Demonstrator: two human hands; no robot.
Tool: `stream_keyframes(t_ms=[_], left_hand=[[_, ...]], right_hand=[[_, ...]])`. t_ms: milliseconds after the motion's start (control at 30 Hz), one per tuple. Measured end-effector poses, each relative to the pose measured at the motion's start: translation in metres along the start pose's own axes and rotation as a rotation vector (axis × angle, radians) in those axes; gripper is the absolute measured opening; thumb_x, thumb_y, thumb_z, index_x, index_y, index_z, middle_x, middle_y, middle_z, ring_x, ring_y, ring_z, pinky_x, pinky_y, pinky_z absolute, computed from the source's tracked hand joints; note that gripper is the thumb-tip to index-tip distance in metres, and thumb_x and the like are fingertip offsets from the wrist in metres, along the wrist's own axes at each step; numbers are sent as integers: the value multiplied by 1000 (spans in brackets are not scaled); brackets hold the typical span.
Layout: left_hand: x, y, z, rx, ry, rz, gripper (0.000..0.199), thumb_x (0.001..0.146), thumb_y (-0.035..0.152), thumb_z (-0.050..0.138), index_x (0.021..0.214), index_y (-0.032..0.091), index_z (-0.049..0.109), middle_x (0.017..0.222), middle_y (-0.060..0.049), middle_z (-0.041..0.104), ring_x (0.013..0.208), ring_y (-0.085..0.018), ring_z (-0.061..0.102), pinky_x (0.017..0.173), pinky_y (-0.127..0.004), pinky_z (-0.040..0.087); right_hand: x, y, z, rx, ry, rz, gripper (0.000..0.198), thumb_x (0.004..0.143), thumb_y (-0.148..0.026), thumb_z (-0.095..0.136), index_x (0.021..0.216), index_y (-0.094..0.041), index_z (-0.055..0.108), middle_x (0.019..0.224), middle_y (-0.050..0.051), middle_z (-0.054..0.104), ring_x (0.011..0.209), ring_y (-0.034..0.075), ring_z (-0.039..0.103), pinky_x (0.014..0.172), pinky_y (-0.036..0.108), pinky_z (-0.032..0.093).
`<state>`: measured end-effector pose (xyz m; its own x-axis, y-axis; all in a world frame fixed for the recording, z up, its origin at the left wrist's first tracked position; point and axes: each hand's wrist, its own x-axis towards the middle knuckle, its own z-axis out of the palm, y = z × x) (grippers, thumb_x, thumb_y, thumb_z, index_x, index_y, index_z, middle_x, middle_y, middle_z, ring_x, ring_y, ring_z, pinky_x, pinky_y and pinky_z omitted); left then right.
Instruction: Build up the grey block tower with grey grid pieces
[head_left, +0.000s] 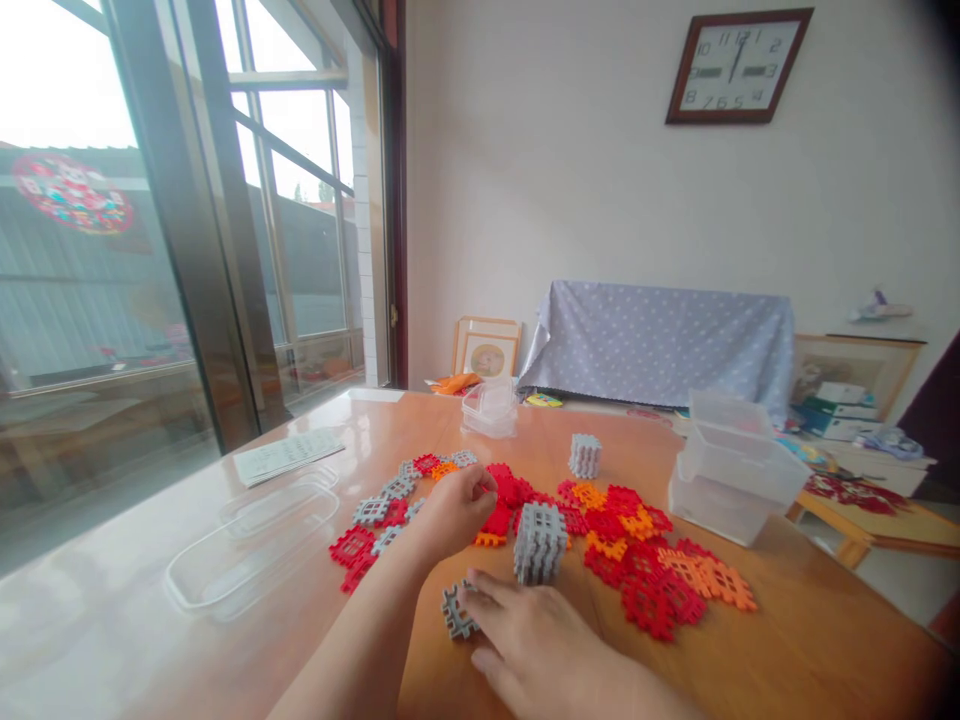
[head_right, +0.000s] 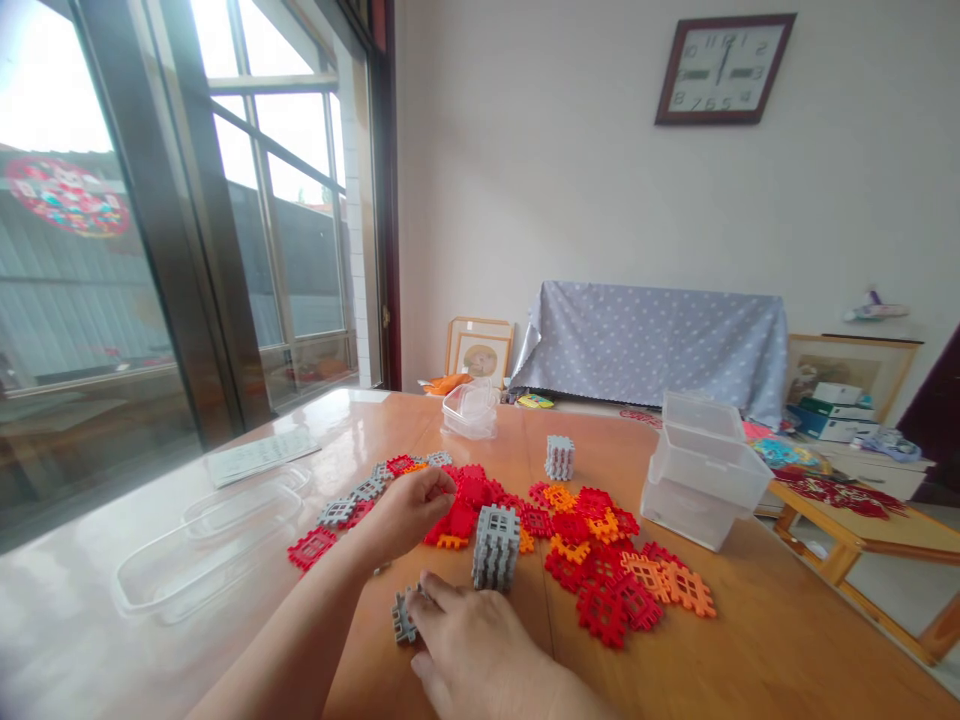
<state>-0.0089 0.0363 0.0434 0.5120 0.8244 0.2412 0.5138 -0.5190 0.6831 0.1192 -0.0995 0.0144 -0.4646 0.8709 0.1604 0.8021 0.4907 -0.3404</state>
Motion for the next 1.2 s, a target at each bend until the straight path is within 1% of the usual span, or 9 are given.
stream_keyframes(t_ms=[200,333,433,567,700,833,1000,1100,1200], left_hand=[[4,-6,4,-30,63,29,11,83,23,52,85,18,62,66,3,56,62,-12,48,56,-23,29],[4,-8,5,-64,98,51,11,82,22,52,84,19,62,66,3,56,62,-12,48,57,-23,30],[4,-7,5,-106,112,74,11,83,22,52,83,19,62,66,3,56,61,-12,48,59,-23,32],[5,-8,5,-147,135,88,10,83,22,52,83,19,62,66,4,56,60,-11,47,59,-23,34],[5,-8,3,-168,165,85,10,83,23,53,81,19,61,66,4,56,59,-11,46,59,-23,34],[5,-6,2,-193,180,75,10,83,24,54,80,19,62,67,3,58,59,-11,47,59,-23,34],[6,-8,4,-275,213,44,14,85,31,57,82,19,64,69,2,61,61,-12,50,60,-24,36],[6,-9,5,-361,204,24,20,89,38,58,86,19,64,71,1,63,64,-13,53,60,-24,37],[4,-4,3,-467,183,4,29,92,46,57,85,18,63,71,0,63,64,-13,54,61,-24,39]], right_hand=[[4,5,12,-115,8,29,33,92,-18,52,123,-23,62,118,7,72,99,26,70,82,34,52],[3,8,11,-173,7,-7,22,92,-19,51,108,-22,66,103,5,73,90,23,70,74,31,49],[3,8,11,-171,16,-43,22,95,-19,47,103,-23,67,96,3,72,87,20,68,73,28,48],[2,2,9,-130,67,14,19,93,-32,60,109,-26,67,107,3,70,96,23,66,80,32,50],[1,-2,8,-105,23,100,43,81,-42,76,119,-24,65,119,8,70,108,31,64,88,41,52],[2,-2,7,-147,-4,107,31,86,-38,71,113,-24,67,110,8,72,102,31,67,83,39,52],[2,1,4,-205,31,22,17,93,-21,51,99,-20,67,88,7,75,80,23,70,67,30,46],[-1,5,0,-111,121,47,19,89,-13,49,94,-19,67,85,5,75,77,20,70,65,28,43],[-6,9,-9,179,297,175,20,96,-21,46,103,-22,65,86,3,73,79,18,68,67,27,45]])
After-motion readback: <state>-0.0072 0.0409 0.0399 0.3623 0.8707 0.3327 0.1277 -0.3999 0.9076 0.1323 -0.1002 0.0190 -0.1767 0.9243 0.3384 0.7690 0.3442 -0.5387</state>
